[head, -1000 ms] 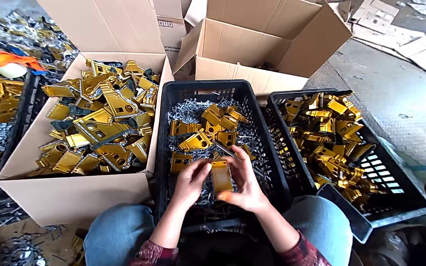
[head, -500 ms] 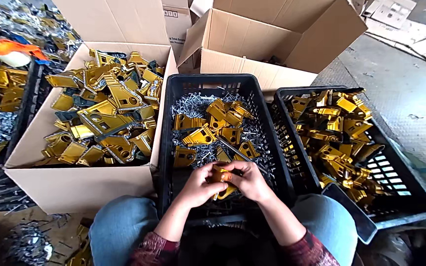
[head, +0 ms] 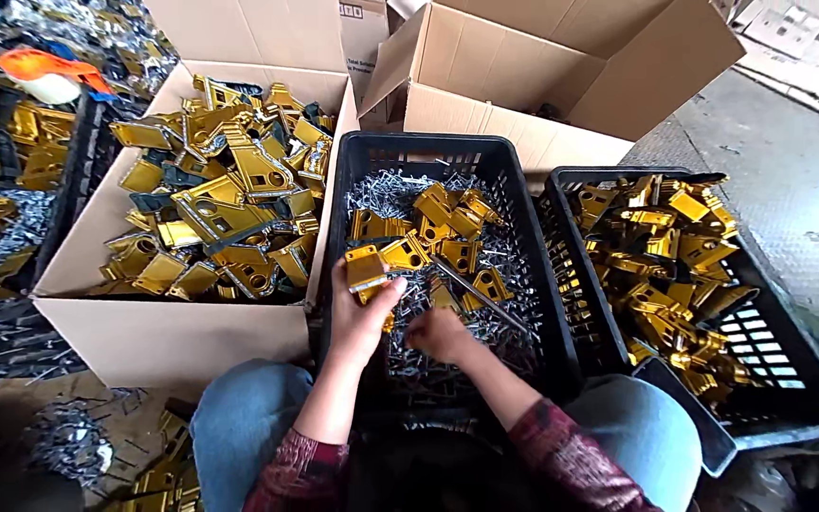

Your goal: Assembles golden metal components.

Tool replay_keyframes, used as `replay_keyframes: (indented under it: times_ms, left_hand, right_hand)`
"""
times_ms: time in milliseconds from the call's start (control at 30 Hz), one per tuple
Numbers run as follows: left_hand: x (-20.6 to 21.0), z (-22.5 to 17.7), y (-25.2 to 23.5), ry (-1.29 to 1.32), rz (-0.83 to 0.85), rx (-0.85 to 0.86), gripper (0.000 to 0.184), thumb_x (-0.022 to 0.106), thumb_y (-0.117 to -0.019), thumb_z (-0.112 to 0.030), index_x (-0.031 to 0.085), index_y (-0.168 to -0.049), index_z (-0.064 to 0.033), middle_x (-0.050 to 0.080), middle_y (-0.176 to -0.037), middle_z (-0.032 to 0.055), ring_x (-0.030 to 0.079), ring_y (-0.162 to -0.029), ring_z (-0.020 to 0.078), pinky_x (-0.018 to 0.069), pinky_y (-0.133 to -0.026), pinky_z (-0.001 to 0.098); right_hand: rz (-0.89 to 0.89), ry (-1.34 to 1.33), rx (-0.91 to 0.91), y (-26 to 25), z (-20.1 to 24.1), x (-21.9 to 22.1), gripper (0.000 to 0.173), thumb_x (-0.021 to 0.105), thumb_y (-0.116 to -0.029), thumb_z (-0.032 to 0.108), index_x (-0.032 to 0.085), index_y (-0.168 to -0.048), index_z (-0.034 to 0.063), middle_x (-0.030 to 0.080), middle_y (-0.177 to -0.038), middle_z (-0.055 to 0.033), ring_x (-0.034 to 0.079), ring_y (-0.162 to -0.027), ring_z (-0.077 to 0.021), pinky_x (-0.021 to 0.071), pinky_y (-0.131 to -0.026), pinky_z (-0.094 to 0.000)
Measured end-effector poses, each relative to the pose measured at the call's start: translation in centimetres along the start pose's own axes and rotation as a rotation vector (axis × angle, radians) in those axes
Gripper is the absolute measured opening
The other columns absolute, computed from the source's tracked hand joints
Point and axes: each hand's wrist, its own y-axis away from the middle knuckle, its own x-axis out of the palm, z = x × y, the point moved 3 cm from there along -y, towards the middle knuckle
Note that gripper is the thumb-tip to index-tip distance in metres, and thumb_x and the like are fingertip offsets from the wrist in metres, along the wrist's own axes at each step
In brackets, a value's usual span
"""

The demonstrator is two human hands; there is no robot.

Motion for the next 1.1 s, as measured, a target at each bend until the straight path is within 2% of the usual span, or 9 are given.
replay_keyframes:
  times_ms: [100,233,300,433,533,667,900,967,1100]
  left_hand:
    - [-0.2,-0.2,0.2,0.079,-0.034,-0.086,0.087,0.078,-0.0801,-0.010,0.026,-0.150,-0.0102,0.059,-0.123,0.0070,0.065,-0.101,0.0145,0.0581,-0.086,0.0330]
    - [-0.6,-0.4,0.2,0.124,0.021,-0.062,0.081,0.070,-0.0800,0.007,0.032,-0.149,-0.0090,0.058,-0.125,0.0101,0.065,-0.105,0.0175,0.0576,-0.089,0.0355]
    - [-0.7,-0.6,0.4,0.090,-0.021,-0.095,0.070,0.071,-0.0840,0.003,0.041,-0.146,-0.0090,0.061,-0.122,0.0100,0.066,-0.102,0.0179,0.0589,-0.085,0.0351]
    - [0.2,0.2,0.4,0.149,-0.085,-0.279,0.059,0.070,-0.0901,-0.005,0.046,-0.143,-0.0144,0.063,-0.106,0.0089,0.063,-0.075,0.0143,0.0546,-0.060,0.0266]
    - [1.1,0.6,0.5,0.230,-0.074,-0.414,0.055,0.066,-0.0964,-0.008,0.043,-0.145,-0.0196,0.063,-0.099,0.0091,0.063,-0.069,0.0142,0.0540,-0.057,0.0254]
    - [1.8,0.8,1.1,0.279,0.060,-0.480,0.050,0.060,-0.1001,-0.010,0.040,-0.145,-0.0181,0.062,-0.091,0.0076,0.064,-0.067,0.0137,0.0575,-0.060,0.0256]
    - [1.9,0.8,1.7,0.124,0.347,-0.417,0.102,0.078,-0.0718,0.006,0.022,-0.154,-0.0122,0.063,-0.116,0.0113,0.069,-0.096,0.0171,0.0607,-0.084,0.0313]
    - [2.3,1.1,2.0,0.079,0.440,-0.398,0.105,0.079,-0.0699,0.008,0.020,-0.155,-0.0099,0.062,-0.127,0.0140,0.067,-0.110,0.0204,0.0591,-0.094,0.0355]
    - [3.1,1.6,2.5,-0.002,0.517,-0.362,0.097,0.077,-0.0687,0.005,0.027,-0.151,-0.0077,0.063,-0.125,0.0129,0.068,-0.109,0.0190,0.0593,-0.092,0.0343]
  right_hand:
    - [0.128,0.197,0.059,-1.3,0.4,4.1,0.031,0.068,-0.0956,0.026,0.072,-0.117,0.0037,0.069,-0.121,-0.0234,0.063,-0.119,-0.0431,0.0486,-0.100,-0.0645]
    - [0.076,-0.044,0.020,0.3,0.2,1.3,0.024,0.070,-0.0946,0.020,0.076,-0.111,0.0036,0.074,-0.109,-0.0163,0.070,-0.104,-0.0304,0.0523,-0.097,-0.0539]
    - [0.085,-0.163,0.025,1.9,-1.2,-1.5,0.025,0.070,-0.0968,0.024,0.073,-0.111,0.0038,0.072,-0.097,-0.0112,0.069,-0.083,-0.0202,0.0569,-0.081,-0.0436]
    - [-0.075,-0.661,-0.149,6.7,-2.1,-6.4,0.012,0.059,-0.0971,0.009,0.069,-0.100,0.0035,0.064,-0.079,0.0017,0.059,-0.067,-0.0036,0.0525,-0.064,-0.0216]
    - [-0.040,-1.110,-0.296,9.1,-1.2,-7.3,0.018,0.052,-0.0962,0.005,0.069,-0.094,0.0099,0.066,-0.077,0.0035,0.063,-0.068,-0.0036,0.0549,-0.066,-0.0198]
    - [-0.011,-1.212,-0.305,8.6,-1.3,-6.1,0.020,0.048,-0.0986,0.003,0.066,-0.095,0.0097,0.064,-0.077,0.0030,0.062,-0.068,-0.0043,0.0541,-0.066,-0.0198]
    - [-0.253,-0.844,-0.383,8.3,-1.7,-6.4,0.002,0.060,-0.0971,0.010,0.061,-0.096,0.0088,0.061,-0.074,0.0033,0.058,-0.064,-0.0048,0.0515,-0.063,-0.0224]
    - [-0.506,-0.544,-0.542,8.7,-1.1,-6.3,0.024,0.077,-0.0901,0.023,0.058,-0.093,0.0082,0.060,-0.076,0.0032,0.056,-0.065,-0.0031,0.0500,-0.060,-0.0213]
    - [-0.966,-0.066,-0.714,8.5,-0.2,-5.7,0.038,0.081,-0.0808,0.037,0.059,-0.088,0.0065,0.059,-0.102,-0.0113,0.059,-0.101,-0.0203,0.0521,-0.086,-0.0328]
